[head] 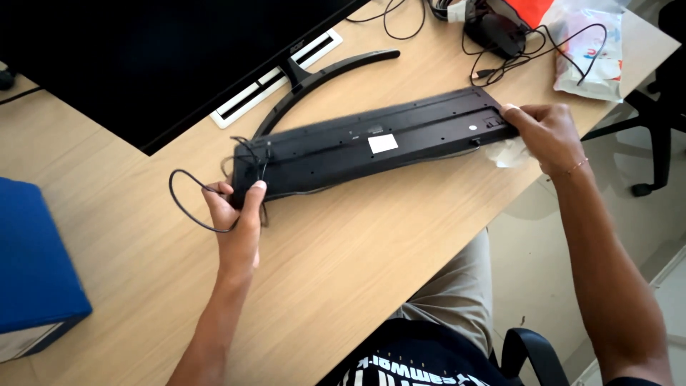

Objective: Cleaning a computer monitor and keyboard using a wipe.

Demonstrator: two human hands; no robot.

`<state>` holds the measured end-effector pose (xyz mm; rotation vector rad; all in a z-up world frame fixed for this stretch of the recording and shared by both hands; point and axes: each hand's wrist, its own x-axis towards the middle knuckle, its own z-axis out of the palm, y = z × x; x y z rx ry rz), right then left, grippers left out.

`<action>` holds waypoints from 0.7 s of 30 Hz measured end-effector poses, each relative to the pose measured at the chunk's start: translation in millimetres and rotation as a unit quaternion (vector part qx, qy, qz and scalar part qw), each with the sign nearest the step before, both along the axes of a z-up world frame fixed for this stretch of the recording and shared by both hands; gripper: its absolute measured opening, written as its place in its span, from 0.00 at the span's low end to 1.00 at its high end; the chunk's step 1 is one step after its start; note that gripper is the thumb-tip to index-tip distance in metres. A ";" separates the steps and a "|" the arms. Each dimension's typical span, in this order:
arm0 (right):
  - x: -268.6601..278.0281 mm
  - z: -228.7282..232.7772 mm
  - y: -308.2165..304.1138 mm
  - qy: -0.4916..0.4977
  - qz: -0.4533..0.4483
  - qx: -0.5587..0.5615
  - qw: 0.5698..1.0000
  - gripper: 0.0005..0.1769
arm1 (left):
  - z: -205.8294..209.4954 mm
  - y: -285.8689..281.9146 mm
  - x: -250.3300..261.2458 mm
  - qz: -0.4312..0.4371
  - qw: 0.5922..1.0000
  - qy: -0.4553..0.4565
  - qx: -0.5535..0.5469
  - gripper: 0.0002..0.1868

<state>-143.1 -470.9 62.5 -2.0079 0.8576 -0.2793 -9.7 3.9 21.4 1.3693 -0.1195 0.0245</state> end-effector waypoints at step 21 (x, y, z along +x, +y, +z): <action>19.8 24.5 -4.5 -0.066 -0.007 0.088 0.994 0.13 | 28.1 17.0 15.7 -0.074 0.996 -0.028 0.051 0.26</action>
